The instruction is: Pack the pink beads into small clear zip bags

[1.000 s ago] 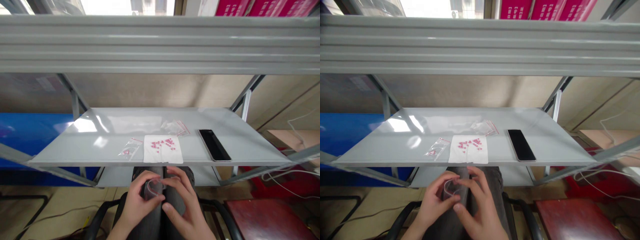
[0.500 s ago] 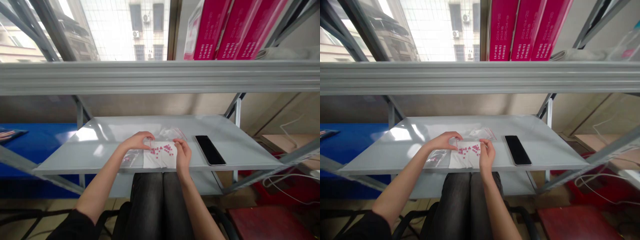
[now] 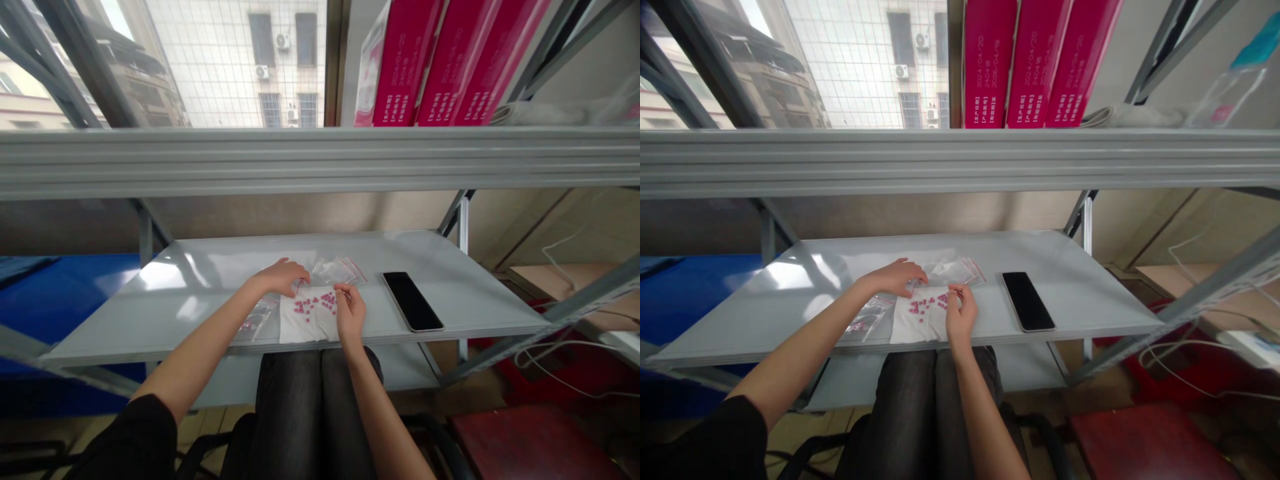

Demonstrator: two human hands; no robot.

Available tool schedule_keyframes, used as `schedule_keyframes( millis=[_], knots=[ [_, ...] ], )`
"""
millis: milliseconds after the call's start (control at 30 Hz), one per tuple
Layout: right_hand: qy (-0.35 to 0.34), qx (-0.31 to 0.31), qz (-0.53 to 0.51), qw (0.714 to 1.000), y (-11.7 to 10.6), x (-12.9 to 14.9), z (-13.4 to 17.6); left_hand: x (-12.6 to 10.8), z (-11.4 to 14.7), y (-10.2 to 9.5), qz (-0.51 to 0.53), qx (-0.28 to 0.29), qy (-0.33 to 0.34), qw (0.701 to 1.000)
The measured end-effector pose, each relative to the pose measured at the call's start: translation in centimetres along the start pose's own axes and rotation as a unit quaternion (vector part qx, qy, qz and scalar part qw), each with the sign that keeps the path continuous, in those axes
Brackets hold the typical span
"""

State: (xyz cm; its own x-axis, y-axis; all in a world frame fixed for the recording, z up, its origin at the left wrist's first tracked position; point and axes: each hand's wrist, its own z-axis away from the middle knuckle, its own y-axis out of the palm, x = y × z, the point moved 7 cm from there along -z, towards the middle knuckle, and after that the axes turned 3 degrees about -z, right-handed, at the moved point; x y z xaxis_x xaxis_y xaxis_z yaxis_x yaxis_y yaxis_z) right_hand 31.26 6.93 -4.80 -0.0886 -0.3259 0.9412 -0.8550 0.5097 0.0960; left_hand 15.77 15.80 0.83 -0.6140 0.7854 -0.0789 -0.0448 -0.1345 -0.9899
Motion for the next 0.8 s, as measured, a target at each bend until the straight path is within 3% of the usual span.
schedule_keyframes(
  millis=[500,800],
  knots=[
    [-0.06,0.027,0.073,0.995,0.5,0.7,0.1,-2.7,-0.2,-0.6,-0.149,0.017,-0.003,0.989],
    [-0.064,0.028,0.082,0.994,0.5,0.8,0.1,-3.7,-0.3,-0.8,-0.184,-0.02,0.011,0.983]
  ],
)
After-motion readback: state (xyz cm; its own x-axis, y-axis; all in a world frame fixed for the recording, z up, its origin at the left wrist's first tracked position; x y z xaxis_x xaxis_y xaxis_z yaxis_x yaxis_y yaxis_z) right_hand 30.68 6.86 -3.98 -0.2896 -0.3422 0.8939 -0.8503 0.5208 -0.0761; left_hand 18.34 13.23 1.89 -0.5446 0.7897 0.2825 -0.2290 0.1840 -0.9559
